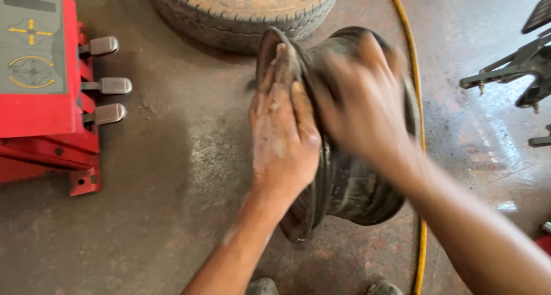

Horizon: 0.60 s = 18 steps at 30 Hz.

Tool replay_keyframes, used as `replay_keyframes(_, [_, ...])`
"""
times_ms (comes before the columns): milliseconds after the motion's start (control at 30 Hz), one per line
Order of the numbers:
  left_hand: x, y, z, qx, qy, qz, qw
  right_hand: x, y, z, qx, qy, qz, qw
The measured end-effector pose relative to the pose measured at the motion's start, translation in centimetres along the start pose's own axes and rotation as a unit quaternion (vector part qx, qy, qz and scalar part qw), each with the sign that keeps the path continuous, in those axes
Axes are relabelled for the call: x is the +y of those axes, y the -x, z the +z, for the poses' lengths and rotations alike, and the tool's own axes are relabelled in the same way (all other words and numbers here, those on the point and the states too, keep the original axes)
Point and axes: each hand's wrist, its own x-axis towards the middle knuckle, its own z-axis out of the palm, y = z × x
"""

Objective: The person removes a tire from a rim using a tire changer, then scrubs the rim with a wire brush to remove rust and grime. The person rotates the rim while scrubbing to clean different sections.

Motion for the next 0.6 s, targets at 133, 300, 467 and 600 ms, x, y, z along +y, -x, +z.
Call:
replay_keyframes(133, [-0.8,-2.4,0.4,0.012,-0.036,-0.015,0.999,1.7,-7.0,3.4,0.084,-0.006,-0.065,0.994])
replay_keyframes(300, [-0.6,-1.2,0.1,-0.011,0.006,-0.024,1.0,-4.0,3.8,-2.4,0.014,0.036,0.003,0.999])
replay_keyframes(467, [-0.5,-2.0,0.0,-0.034,-0.009,-0.066,0.997,-0.6,-7.7,-0.1,-0.02,0.088,-0.056,0.994])
replay_keyframes(600, [-0.5,-2.9,-0.2,-0.025,-0.031,-0.046,0.998,-2.6,-3.5,-2.6,-0.034,0.051,-0.035,0.998])
